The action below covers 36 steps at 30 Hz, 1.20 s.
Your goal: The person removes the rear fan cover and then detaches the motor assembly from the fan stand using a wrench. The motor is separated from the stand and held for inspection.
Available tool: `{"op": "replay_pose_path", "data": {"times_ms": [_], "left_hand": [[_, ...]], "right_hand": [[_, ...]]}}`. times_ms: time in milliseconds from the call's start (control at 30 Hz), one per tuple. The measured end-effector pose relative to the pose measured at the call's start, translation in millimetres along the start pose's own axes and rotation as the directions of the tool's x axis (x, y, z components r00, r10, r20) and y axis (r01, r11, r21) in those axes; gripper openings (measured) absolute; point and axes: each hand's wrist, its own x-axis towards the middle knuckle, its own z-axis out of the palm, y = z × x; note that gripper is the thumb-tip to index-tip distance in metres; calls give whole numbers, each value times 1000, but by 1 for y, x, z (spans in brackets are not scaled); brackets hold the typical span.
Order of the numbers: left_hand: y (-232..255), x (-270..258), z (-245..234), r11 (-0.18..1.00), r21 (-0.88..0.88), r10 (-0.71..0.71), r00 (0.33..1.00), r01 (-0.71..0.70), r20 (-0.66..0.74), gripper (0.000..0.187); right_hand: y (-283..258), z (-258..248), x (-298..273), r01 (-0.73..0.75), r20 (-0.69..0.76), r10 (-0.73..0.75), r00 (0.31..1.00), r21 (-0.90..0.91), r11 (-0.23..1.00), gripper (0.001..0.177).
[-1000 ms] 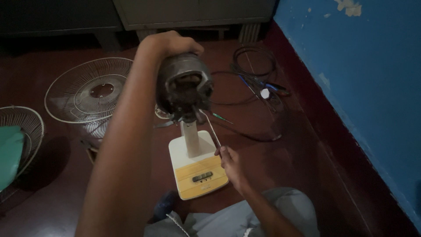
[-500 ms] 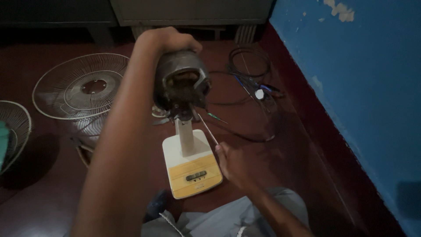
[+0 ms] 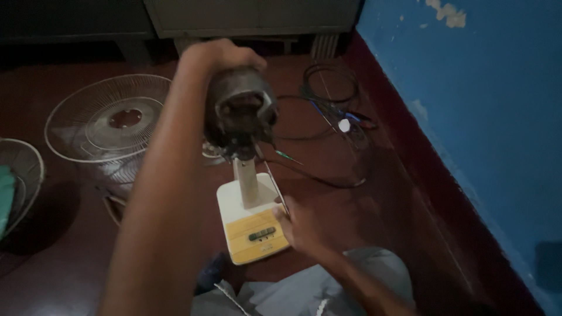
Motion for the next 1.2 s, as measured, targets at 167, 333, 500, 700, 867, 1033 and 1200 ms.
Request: {"op": "replay_pose_path", "data": {"times_ms": [167,333,500,700,867,1033,1200], "left_hand": [[-1,2,-2,1000,-18,17,999,-16,49,57],[1,2,0,999,-13,-32,997,33,67,59],[1,-2,-2,999,44,-1,1000,1,-2,63],[1,-9,-1,1000,-23,-15,1000,15,-5,54],[5,-9,-2,998,-55,7,1000,-7,-3,49],[5,-12,-2,999,-52,-10,999,12,35,44],[4,-8,-2,996,-67,-51,999,51,7,53]], "right_hand": [[2,18,-28,340,-222,-362,905,-130,931,59],[8,14,-32,582,-205,-693,691,-409,702,25],[12,-3,-25,651,-68,-741,668,-429,626,19],[26,-27,-14,736,22,-809,587,-432,522,31],[39,-43,-13,764,217,-816,535,-538,358,42],[34,-47,0,757,287,-887,363,-646,100,31],[22,-50,13,810,188,-944,271,-574,118,31]]}}
